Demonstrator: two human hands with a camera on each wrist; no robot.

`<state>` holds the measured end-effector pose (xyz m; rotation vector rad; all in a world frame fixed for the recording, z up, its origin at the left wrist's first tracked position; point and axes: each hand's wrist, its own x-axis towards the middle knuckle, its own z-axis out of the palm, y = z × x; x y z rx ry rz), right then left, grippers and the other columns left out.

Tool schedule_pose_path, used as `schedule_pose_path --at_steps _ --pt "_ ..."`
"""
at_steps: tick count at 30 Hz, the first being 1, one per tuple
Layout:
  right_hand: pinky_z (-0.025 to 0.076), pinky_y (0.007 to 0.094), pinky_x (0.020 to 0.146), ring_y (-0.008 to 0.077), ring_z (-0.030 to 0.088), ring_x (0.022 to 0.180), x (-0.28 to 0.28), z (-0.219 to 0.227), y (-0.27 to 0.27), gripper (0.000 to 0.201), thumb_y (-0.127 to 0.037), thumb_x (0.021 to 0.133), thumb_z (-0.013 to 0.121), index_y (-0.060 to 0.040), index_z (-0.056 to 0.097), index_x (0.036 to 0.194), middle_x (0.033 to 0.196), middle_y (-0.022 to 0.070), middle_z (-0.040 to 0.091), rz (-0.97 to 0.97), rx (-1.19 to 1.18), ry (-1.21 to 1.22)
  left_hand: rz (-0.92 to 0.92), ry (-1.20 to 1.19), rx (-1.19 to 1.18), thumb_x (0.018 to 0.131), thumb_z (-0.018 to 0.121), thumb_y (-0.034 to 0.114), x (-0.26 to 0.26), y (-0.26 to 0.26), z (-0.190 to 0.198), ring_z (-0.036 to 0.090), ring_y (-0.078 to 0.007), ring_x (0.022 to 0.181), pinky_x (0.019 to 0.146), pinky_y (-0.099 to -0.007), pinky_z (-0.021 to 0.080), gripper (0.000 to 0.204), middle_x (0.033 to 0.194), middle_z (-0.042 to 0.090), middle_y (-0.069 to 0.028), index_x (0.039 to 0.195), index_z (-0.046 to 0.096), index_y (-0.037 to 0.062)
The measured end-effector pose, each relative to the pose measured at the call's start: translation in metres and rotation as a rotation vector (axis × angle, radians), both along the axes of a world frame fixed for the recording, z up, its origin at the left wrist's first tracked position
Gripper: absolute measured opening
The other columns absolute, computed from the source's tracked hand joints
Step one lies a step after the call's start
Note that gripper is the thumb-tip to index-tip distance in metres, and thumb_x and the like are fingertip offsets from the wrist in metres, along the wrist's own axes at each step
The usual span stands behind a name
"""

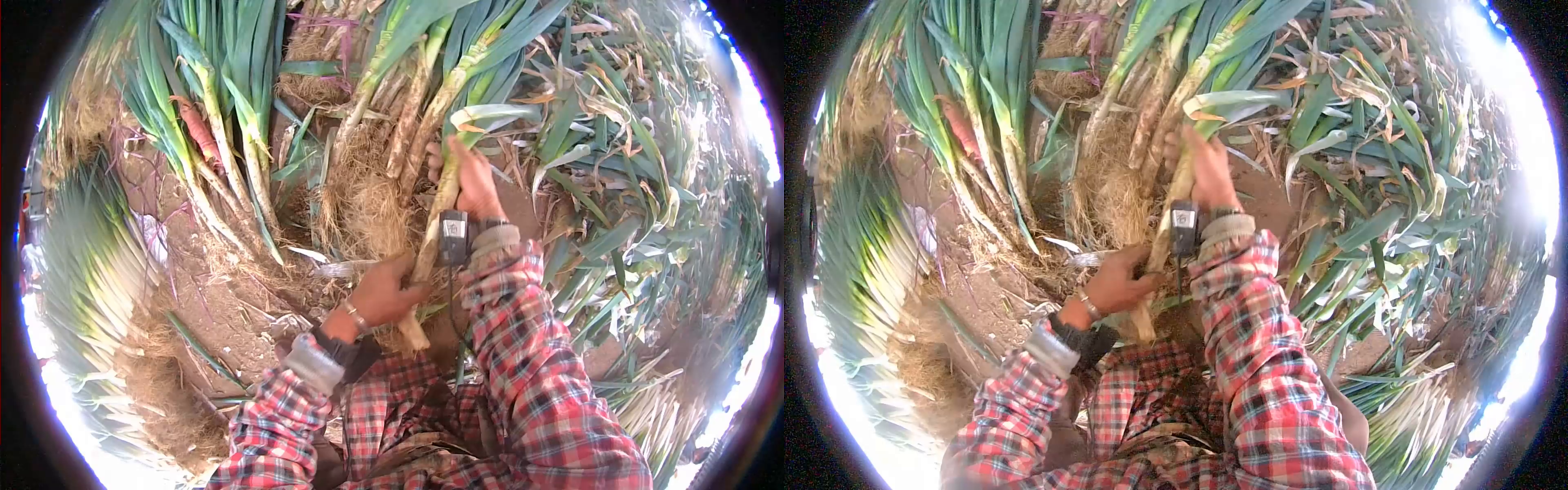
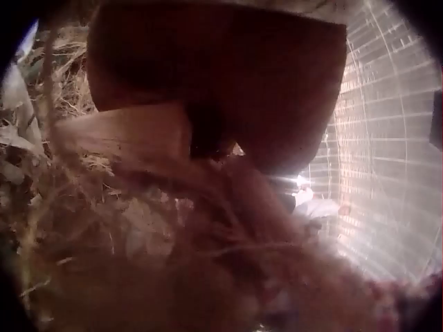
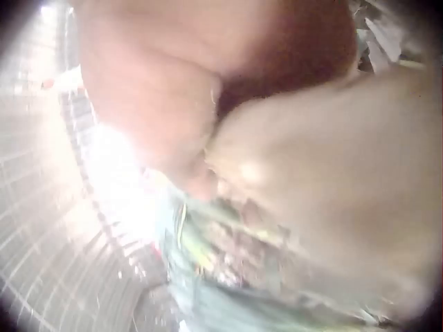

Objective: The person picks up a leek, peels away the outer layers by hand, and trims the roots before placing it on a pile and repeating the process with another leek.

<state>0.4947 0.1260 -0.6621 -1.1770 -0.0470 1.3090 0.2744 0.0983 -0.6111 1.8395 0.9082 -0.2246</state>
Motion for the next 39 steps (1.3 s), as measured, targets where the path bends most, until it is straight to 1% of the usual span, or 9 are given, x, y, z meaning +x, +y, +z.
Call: schedule_pose_path --at_steps 3,7,12,15,18,22,24,29,39 --pt "0.056 0.0331 0.059 0.0185 0.063 0.068 -0.039 0.025 -0.025 0.035 -0.019 0.096 0.057 -0.0034 0.044 0.125 0.099 0.013 0.067 0.108 0.119 -0.116 0.033 -0.127 -0.156 0.082 0.064 0.04 -0.042 -0.004 0.002 0.061 -0.0391 0.088 0.079 -0.045 0.05 0.044 0.095 0.062 -0.0226 0.096 0.063 -0.0013" --pt "0.053 0.0359 0.068 0.02 0.06 0.076 -0.062 -0.026 -0.093 0.043 -0.023 0.094 0.057 0.0004 0.044 0.128 0.097 0.0105 0.058 0.043 -0.184 -0.098 -0.327 0.036 0.184 0.086 0.062 0.05 -0.099 -0.006 -0.014 0.058 -0.037 0.108 0.087 -0.0429 0.049 0.058 0.119 0.056 -0.0239 0.121 0.056 0.0033" --pt "0.047 0.0383 0.095 0.0216 0.053 0.108 -0.119 0.084 -0.134 0.042 -0.022 0.096 0.057 0.0029 0.048 0.129 0.111 0.0122 0.059 0.009 -0.07 -0.19 0.059 -0.118 0.031 0.088 0.062 0.051 -0.111 0.005 0.028 0.06 -0.0352 0.108 0.09 -0.0412 0.048 0.065 0.114 0.062 -0.0219 0.124 0.053 -0.0025" --pt "0.053 0.0327 0.082 0.0193 0.06 0.095 -0.156 0.147 -0.152 0.036 -0.02 0.096 0.057 0.0012 0.053 0.125 0.107 0.0099 0.061 0.148 0.057 -0.275 0.151 -0.326 -0.11 0.093 0.058 0.048 -0.091 -0.008 0.087 0.063 -0.0246 0.099 0.085 -0.0339 0.049 0.062 0.11 0.065 -0.0148 0.123 0.054 -0.0058" --pt "0.048 0.0334 0.093 0.0188 0.055 0.108 -0.203 0.191 -0.181 0.044 -0.016 0.096 0.058 0.0009 0.045 0.134 0.12 0.0113 0.057 0.234 0.257 -0.271 0.482 -0.562 -0.651 0.097 0.059 0.027 -0.092 -0.031 0.155 0.06 -0.0121 0.098 0.083 -0.0251 0.05 0.039 0.108 0.063 -0.0061 0.123 0.056 -0.0019" --pt "0.034 0.0319 0.107 0.0127 0.039 0.125 -0.244 0.251 -0.214 0.059 -0.016 0.097 0.059 -0.0007 0.033 0.146 0.135 0.0048 0.046 0.366 0.533 -0.237 0.7 -0.76 -0.517 0.095 0.061 0.021 -0.119 -0.076 0.227 0.06 -0.0166 0.102 0.088 -0.0301 0.049 0.04 0.114 0.063 -0.0088 0.127 0.056 -0.0012" --pt "0.038 0.0313 0.104 0.0141 0.044 0.122 -0.236 0.293 -0.22 0.055 -0.012 0.094 0.062 -0.0004 0.04 0.142 0.131 0.0068 0.051 0.475 0.6 -0.67 0.769 -0.849 -0.372 0.097 0.056 0.033 -0.133 -0.085 0.262 0.066 -0.0243 0.096 0.085 -0.0364 0.054 0.046 0.111 0.066 -0.0162 0.125 0.054 -0.0029" --pt "0.05 0.0307 0.09 0.0126 0.057 0.103 -0.261 0.343 -0.227 0.032 -0.004 0.089 0.065 0.0033 0.055 0.119 0.111 0.0061 0.06 0.48 0.645 -0.657 0.736 -1.001 -0.284 0.1 0.05 0.033 -0.179 -0.099 0.323 0.065 -0.0245 0.099 0.088 -0.0354 0.053 0.045 0.114 0.065 -0.0201 0.125 0.054 -0.004" --pt "0.045 0.0281 0.09 0.0122 0.056 0.101 -0.32 0.405 -0.246 0.041 -0.01 0.087 0.066 0.0006 0.052 0.124 0.111 0.0053 0.059 0.526 0.676 -0.494 0.723 -1.332 -0.394 0.096 0.057 0.016 -0.234 -0.165 0.363 0.064 -0.0202 0.095 0.082 -0.0333 0.053 0.031 0.112 0.065 -0.0091 0.124 0.055 0.003"
